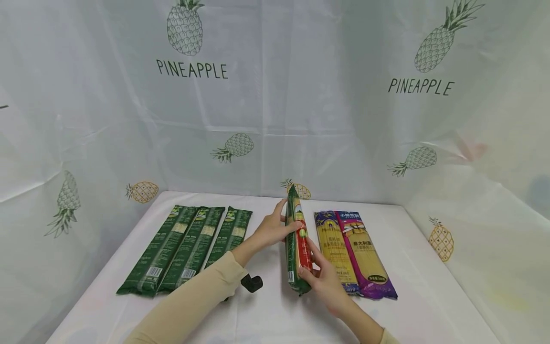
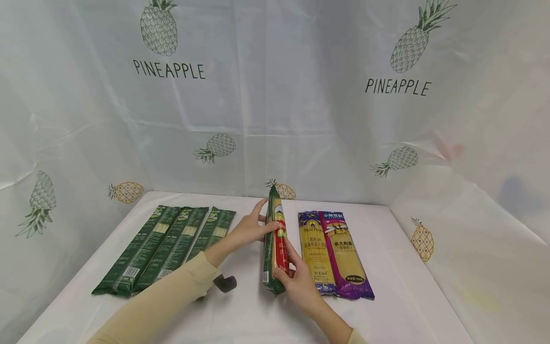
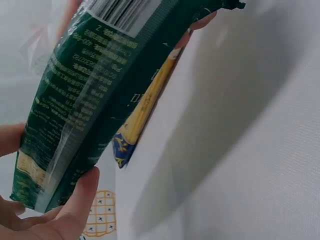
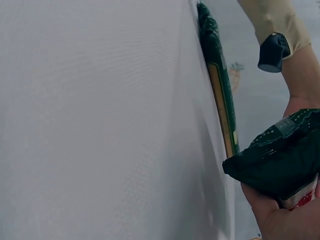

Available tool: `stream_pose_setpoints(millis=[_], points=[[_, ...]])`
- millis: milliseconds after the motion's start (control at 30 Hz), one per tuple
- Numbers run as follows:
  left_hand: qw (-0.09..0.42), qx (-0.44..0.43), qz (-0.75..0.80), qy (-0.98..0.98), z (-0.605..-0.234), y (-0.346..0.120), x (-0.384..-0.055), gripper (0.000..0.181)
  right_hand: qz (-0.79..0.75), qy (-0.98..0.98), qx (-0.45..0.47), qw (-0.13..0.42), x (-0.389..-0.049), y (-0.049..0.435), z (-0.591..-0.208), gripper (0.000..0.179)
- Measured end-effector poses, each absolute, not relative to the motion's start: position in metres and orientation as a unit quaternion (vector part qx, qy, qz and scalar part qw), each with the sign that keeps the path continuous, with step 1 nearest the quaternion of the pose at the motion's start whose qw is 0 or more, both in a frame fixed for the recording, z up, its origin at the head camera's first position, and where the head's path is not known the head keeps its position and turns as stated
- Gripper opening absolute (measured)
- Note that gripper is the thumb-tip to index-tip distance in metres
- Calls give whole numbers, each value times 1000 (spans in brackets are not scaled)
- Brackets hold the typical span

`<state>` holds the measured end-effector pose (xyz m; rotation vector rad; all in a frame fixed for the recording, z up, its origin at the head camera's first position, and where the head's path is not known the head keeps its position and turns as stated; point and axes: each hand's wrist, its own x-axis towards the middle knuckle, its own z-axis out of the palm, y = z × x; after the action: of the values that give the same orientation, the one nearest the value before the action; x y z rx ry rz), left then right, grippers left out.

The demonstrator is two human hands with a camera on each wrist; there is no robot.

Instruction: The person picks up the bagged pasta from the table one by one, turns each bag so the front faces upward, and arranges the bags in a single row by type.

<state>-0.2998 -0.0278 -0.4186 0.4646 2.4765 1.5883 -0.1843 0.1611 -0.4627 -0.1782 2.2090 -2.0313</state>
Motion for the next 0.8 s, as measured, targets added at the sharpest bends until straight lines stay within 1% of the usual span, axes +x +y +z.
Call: stream_pose_setpoints(millis=[200,433,500,567,700,800], points=[[51,169,506,844,-426,-27,-301,83,-670,737,-49,75,-183,161,-460,85],[56,155,520,838,-427,-27,-301,78,-640,762,-57,80,-183,163,-456,81],[62,142,538,829,-428,-28,-301,77,-637,763,-51,98,-184,164,-454,77],[67,129,557,818,-427,-29,-301,77,-649,748,-45,129,-185,166,-452,76],[69,122,585,799,-424,-30,-301,76,-684,704,-39,187,-186,171,-450,78],[77,123,605,783,-423,-30,-300,75,-705,675,-45,213,-187,174,-452,81]])
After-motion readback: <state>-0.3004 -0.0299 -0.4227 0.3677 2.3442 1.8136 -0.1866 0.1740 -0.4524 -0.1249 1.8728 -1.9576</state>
